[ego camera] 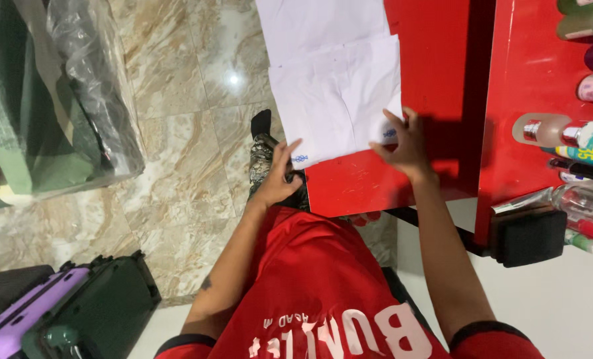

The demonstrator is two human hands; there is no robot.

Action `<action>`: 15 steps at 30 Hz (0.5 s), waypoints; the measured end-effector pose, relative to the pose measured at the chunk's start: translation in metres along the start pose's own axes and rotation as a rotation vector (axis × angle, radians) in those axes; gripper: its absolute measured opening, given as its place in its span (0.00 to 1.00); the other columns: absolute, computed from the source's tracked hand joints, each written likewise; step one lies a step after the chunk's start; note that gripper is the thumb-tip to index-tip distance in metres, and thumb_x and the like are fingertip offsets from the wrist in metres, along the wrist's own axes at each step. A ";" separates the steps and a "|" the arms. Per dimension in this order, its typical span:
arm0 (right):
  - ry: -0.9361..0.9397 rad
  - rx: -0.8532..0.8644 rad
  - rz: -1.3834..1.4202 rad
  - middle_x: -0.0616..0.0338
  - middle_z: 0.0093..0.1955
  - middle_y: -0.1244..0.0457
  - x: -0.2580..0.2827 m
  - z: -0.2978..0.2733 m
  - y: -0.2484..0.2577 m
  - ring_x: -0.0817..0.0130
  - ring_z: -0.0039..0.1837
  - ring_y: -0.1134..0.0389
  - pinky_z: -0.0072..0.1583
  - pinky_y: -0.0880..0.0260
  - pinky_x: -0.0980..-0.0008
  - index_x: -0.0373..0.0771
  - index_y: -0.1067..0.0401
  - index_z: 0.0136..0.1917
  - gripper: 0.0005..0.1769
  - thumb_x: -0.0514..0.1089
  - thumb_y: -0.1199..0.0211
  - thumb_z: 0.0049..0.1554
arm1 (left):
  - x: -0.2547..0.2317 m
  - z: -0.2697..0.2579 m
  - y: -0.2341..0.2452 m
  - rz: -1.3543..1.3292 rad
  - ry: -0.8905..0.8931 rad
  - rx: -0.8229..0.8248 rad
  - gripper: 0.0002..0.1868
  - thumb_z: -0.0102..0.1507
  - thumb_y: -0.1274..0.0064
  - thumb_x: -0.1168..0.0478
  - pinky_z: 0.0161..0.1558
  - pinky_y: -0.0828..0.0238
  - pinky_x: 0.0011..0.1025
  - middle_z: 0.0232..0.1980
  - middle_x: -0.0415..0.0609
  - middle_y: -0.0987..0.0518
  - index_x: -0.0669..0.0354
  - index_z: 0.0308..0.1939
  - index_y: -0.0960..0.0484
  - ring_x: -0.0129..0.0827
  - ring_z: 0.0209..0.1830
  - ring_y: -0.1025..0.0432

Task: The person folds a white collared shirt on a red table, then picks up and spreads out a black and white shirt and a grey t-shirt, folding each of them into rectangular shapes.

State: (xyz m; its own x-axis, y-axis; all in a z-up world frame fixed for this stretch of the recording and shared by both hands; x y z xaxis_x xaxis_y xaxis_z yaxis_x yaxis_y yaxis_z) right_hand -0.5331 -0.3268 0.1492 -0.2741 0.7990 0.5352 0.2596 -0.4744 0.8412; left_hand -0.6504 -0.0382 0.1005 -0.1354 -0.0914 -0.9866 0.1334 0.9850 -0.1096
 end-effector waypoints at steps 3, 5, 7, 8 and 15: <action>-0.094 0.173 0.112 0.33 0.70 0.53 -0.004 -0.022 -0.007 0.34 0.67 0.44 0.63 0.37 0.46 0.40 0.41 0.75 0.48 0.37 0.29 0.42 | -0.015 -0.001 0.003 0.423 -0.082 0.046 0.49 0.52 0.50 0.85 0.62 0.32 0.41 0.67 0.59 0.39 0.53 0.76 0.39 0.55 0.66 0.36; -0.203 0.216 0.123 0.38 0.69 0.49 -0.023 -0.039 -0.027 0.41 0.64 0.40 0.62 0.33 0.53 0.44 0.40 0.78 0.47 0.29 0.40 0.45 | -0.007 0.001 0.007 0.614 -0.043 -0.007 0.48 0.52 0.50 0.84 0.62 0.30 0.39 0.61 0.55 0.31 0.48 0.75 0.32 0.51 0.63 0.32; -0.126 0.133 -0.020 0.40 0.64 0.46 -0.033 -0.051 -0.044 0.40 0.63 0.39 0.63 0.33 0.51 0.43 0.38 0.78 0.44 0.28 0.38 0.48 | -0.001 0.005 0.009 0.636 -0.078 -0.035 0.45 0.51 0.47 0.83 0.60 0.32 0.40 0.61 0.57 0.30 0.49 0.71 0.28 0.52 0.62 0.32; -0.092 0.096 -0.088 0.41 0.61 0.44 -0.037 -0.062 -0.050 0.40 0.62 0.39 0.63 0.33 0.50 0.43 0.38 0.78 0.43 0.28 0.37 0.50 | 0.001 0.004 0.010 0.647 -0.089 -0.045 0.43 0.50 0.46 0.82 0.59 0.32 0.41 0.60 0.57 0.29 0.50 0.69 0.27 0.53 0.62 0.32; -0.165 -0.134 -0.093 0.44 0.55 0.39 -0.019 -0.118 -0.028 0.44 0.57 0.35 0.58 0.32 0.52 0.46 0.28 0.66 0.30 0.32 0.30 0.50 | -0.036 0.016 -0.008 0.878 -0.267 -0.009 0.31 0.52 0.44 0.79 0.65 0.33 0.43 0.62 0.52 0.28 0.44 0.54 0.14 0.47 0.67 0.37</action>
State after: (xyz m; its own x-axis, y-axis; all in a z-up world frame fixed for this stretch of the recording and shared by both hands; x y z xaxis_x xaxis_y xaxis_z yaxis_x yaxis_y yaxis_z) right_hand -0.6448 -0.3722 0.1250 -0.1326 0.8859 0.4445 0.1121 -0.4321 0.8948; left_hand -0.6313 -0.0449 0.1349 0.2424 0.6607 -0.7104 0.0731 0.7177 0.6925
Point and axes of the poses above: each hand's wrist, its own z-axis towards the middle knuckle, its own y-axis out of the back of the hand, x = y × z, the point moved 7 cm from there along z, towards the middle knuckle
